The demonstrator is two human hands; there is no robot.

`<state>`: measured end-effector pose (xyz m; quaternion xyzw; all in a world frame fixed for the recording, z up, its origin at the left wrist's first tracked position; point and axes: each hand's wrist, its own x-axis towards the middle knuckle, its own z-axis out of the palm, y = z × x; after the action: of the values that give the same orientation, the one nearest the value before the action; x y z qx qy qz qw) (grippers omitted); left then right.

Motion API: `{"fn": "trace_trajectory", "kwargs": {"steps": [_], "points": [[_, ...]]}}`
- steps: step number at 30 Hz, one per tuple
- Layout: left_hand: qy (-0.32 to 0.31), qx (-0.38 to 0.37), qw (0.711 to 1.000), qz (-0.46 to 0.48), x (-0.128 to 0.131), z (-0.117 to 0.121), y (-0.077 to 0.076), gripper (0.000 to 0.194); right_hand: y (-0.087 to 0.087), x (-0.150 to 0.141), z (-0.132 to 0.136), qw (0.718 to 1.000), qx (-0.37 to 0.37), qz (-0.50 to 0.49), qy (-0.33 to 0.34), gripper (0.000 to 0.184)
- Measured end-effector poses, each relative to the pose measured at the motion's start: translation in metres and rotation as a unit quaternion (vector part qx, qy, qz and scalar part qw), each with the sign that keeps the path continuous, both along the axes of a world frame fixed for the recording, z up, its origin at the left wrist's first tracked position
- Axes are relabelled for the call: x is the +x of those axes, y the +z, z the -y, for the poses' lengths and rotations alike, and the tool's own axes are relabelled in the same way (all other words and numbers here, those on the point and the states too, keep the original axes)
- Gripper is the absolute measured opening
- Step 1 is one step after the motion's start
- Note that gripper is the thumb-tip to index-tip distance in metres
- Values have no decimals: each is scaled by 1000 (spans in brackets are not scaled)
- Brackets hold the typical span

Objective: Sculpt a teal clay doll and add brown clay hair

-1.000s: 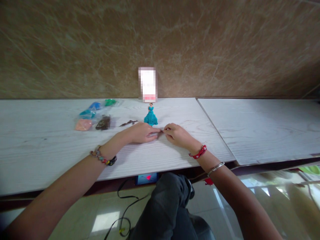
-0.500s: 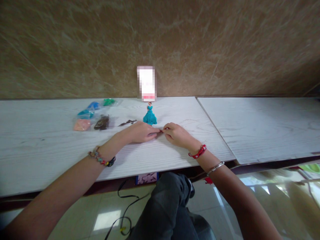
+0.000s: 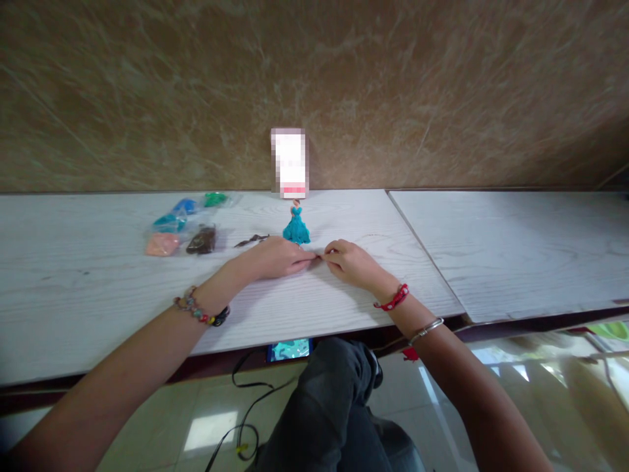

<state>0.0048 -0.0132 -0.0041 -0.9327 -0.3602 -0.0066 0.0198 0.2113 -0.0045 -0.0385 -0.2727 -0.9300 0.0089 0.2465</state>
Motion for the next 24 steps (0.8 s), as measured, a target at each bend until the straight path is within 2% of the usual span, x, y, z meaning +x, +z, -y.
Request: {"fn": "trace_trajectory", "kwargs": {"steps": [7,15,24], "points": [[39,-10,999,17,-5,-2,2,34,-1,-2,1,999,23,24,-12,24],[-6,-21,1000,11,-2,-2,-2,34,0,-2,3,998,53,37,-19,24],[6,9,1000,6,0,0,0,34,3,-1,3,998,53,27,-15,23]]}}
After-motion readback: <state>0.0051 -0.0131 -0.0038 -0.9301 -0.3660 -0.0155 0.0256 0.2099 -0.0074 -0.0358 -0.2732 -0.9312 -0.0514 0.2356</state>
